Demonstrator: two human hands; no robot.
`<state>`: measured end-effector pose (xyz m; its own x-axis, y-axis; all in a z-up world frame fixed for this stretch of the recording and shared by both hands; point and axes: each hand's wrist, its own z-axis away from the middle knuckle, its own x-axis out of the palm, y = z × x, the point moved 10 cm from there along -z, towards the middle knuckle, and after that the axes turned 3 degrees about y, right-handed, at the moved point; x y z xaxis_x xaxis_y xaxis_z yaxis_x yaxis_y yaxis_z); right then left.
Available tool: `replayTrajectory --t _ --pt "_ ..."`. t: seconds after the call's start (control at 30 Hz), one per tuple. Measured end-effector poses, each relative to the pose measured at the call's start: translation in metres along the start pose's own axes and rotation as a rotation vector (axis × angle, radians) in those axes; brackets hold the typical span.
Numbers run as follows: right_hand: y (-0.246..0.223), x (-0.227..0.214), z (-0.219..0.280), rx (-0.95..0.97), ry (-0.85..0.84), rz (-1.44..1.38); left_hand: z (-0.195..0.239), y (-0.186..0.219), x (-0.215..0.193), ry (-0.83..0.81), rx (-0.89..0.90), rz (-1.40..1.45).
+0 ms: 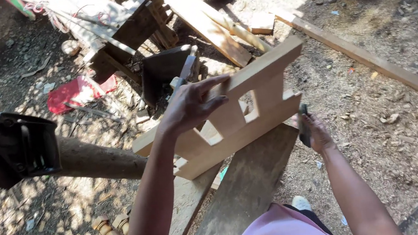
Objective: The person sands a wooden chair frame using a sanding block. They hold the frame with one hand and rub the sanding block along the edges and surfaces to smooth the wood. The person adjusts the frame's position on a workbench to reach different areas.
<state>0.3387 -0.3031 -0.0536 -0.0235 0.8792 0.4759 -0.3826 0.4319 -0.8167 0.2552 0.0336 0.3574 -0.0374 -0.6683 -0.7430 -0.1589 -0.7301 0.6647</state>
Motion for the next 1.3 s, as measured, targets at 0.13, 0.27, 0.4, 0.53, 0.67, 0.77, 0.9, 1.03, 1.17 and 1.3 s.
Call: replayTrajectory --t 0.13,0.27,0.4,0.53,0.67,0.77,0.9,1.03,1.17,1.3 --pt "0.009 -0.038 -0.016 -0.037 0.129 0.146 -0.002 -0.005 -0.004 0.027 -0.038 0.078" --pt "-0.019 -0.036 0.009 -0.051 0.144 0.011 -0.005 -0.004 0.001 0.018 -0.044 0.047" --pt "-0.046 -0.023 0.047 0.002 0.102 -0.112 -0.002 -0.006 0.001 0.028 -0.116 -0.022" --pt "-0.021 -0.043 0.073 0.169 0.119 -0.283 0.008 -0.015 0.007 0.019 -0.228 -0.004" --pt "0.004 -0.049 0.088 0.284 0.173 -0.446 0.008 -0.009 0.011 0.043 -0.131 0.041" --pt "0.003 -0.031 0.11 0.348 0.172 -0.421 0.019 -0.013 0.018 0.039 -0.186 -0.065" --pt "-0.009 0.0 0.128 0.392 0.067 -0.387 0.02 -0.004 0.015 0.072 -0.165 -0.111" --pt "0.017 0.001 0.124 0.364 0.009 -0.204 0.019 -0.01 0.016 0.038 -0.24 -0.237" --pt "0.021 0.041 0.115 0.258 -0.055 0.039 0.017 0.0 0.009 0.031 -0.252 -0.305" --pt "-0.012 0.101 0.124 -0.135 -0.145 0.515 0.02 0.007 0.016 -0.057 -0.218 -0.272"
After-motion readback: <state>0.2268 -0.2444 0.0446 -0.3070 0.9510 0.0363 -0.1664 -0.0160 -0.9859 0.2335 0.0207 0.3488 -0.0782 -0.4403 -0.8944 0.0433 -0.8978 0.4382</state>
